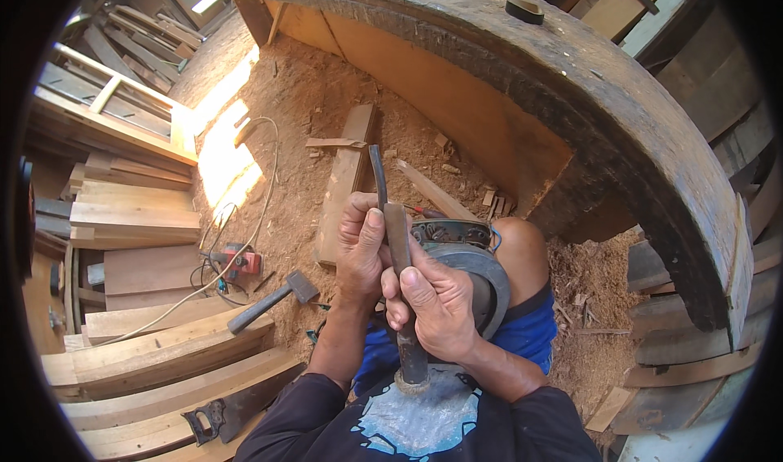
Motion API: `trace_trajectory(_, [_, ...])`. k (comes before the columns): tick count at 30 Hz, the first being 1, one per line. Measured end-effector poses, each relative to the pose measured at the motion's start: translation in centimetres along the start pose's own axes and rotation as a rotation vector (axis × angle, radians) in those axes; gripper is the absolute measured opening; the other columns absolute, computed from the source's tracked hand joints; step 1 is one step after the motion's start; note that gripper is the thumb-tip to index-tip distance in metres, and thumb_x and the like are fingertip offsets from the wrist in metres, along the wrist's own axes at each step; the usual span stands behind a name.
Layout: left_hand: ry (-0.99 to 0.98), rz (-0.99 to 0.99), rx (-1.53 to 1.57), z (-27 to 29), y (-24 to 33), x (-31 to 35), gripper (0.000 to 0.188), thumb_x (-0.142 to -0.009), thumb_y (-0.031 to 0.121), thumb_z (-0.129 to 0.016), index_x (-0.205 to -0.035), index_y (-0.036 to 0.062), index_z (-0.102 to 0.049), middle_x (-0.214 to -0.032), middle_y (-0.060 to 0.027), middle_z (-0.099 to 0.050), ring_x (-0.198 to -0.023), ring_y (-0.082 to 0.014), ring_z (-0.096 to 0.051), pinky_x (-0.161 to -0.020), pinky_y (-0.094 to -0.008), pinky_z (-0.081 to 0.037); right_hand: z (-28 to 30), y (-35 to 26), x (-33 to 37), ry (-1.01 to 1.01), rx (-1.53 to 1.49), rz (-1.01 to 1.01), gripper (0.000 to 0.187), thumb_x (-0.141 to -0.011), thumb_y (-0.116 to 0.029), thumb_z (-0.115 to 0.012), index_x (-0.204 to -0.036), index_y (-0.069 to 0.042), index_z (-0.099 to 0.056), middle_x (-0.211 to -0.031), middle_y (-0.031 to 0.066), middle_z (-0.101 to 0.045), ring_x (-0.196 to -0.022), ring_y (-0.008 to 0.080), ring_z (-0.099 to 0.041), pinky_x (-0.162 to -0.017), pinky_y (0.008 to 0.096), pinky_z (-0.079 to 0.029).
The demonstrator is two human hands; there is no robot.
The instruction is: The person uses a chisel to strip electrical wires and connects them to the internal motor components of a circular saw while sitting on the floor of a woodworking workshop.
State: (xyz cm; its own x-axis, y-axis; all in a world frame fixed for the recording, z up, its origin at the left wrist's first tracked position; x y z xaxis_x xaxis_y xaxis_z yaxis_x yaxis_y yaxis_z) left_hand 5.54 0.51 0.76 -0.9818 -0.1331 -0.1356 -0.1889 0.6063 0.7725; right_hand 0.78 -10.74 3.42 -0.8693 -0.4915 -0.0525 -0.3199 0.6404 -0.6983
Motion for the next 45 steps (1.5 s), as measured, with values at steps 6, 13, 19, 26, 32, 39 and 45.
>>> trace_trajectory(6, [-0.080, -0.067, -0.019, -0.2, 0.2, -0.2, 0.009, -0.103, 0.014, -0.056, -0.109, 0.0079, -0.057, -0.096, -0.0006, -0.065, -0.083, -0.0050, -0.058, -0.072, -0.0213, -0.048, 0.0, -0.1, -0.2, 0.009, -0.028, 0.016, 0.050, -0.107, -0.020, -0.048, -0.154, -0.009, -0.035, -0.093, 0.0056, -0.059, -0.065, 0.0069, -0.053, -0.060, 0.0231, -0.050])
trace_trajectory(13, [-0.189, -0.237, -0.623, 0.7, 0.3, 1.9, 0.016, -0.103, 0.020, -0.056, -0.110, 0.0059, -0.055, -0.088, -0.0043, -0.057, -0.076, -0.0109, -0.051, -0.067, -0.0287, -0.043, 2.6, -8.1, -2.0, 0.244, -0.129, 0.414, 0.042, -0.106, -0.023, -0.048, -0.144, -0.005, -0.045, -0.086, 0.0045, -0.057, -0.058, 0.0055, -0.051, -0.052, 0.0236, -0.047])
trace_trajectory(19, [0.004, -0.101, -0.093, -0.2, 1.5, 0.6, 0.014, -0.101, 0.018, -0.059, -0.107, 0.0055, -0.059, -0.093, -0.0066, -0.062, -0.086, -0.0139, -0.056, -0.080, -0.0305, -0.047, 0.9, -8.3, -2.0, 0.160, 0.370, 0.071, 0.039, -0.099, -0.016, -0.060, -0.134, -0.001, -0.049, -0.088, 0.0030, -0.060, -0.057, 0.0051, -0.051, -0.054, 0.0218, -0.046])
trace_trajectory(26, [0.023, 0.012, -0.042, 0.0, 0.8, 0.4, 0.016, -0.099, 0.016, -0.064, -0.105, 0.0023, -0.060, -0.094, -0.0032, -0.066, -0.083, -0.0059, -0.061, -0.076, -0.0218, -0.051, 0.8, -6.2, -4.4, 0.140, 0.996, 0.157, 0.035, -0.083, -0.011, -0.076, -0.108, 0.001, -0.056, -0.088, 0.0083, -0.063, -0.062, 0.0170, -0.057, -0.060, 0.0332, -0.048])
trace_trajectory(32, [-0.006, 0.042, -0.180, 1.4, 0.6, 0.4, 0.016, -0.100, 0.017, -0.063, -0.104, 0.0020, -0.060, -0.090, -0.0009, -0.064, -0.073, -0.0052, -0.056, -0.064, -0.0214, -0.048, 0.8, -5.4, -5.2, 0.046, 1.155, 0.197, 0.016, -0.087, -0.010, -0.068, -0.094, 0.001, -0.060, -0.073, 0.0087, -0.059, -0.064, 0.0217, -0.055, -0.062, 0.0365, -0.046])
trace_trajectory(39, [-0.103, -0.201, -0.826, 0.7, 3.3, -0.1, 0.021, -0.099, 0.020, -0.064, -0.095, -0.0006, -0.064, -0.082, -0.0050, -0.062, -0.068, -0.0103, -0.055, -0.059, -0.0255, -0.044, 2.1, -4.6, -5.1, -0.029, 0.872, -0.022, 0.010, -0.093, -0.008, -0.061, -0.093, 0.002, -0.062, -0.072, -0.0032, -0.052, -0.069, 0.0027, -0.045, -0.058, 0.0247, -0.039])
trace_trajectory(45, [-0.213, -0.381, -0.934, 0.0, 3.8, -0.6, 0.022, -0.097, 0.022, -0.065, -0.091, -0.0002, -0.065, -0.082, -0.0107, -0.063, -0.072, -0.0202, -0.060, -0.066, -0.0317, -0.047, 2.8, -4.7, -4.9, 0.008, 0.645, -0.098, 0.009, -0.091, -0.007, -0.062, -0.093, 0.001, -0.066, -0.074, -0.0058, -0.055, -0.067, 0.0020, -0.046, -0.057, 0.0225, -0.039])
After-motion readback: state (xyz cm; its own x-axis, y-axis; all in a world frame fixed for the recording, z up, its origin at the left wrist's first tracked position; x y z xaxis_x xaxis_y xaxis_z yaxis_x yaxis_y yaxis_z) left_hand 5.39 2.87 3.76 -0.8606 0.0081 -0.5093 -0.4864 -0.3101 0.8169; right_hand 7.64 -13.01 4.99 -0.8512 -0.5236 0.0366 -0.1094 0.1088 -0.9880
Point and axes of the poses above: each hand's wrist, its own x-axis away from the middle knuckle, its own z-axis out of the back of the hand, y = z × x, the point moved 6 cm from there along -x, towards the middle knuckle
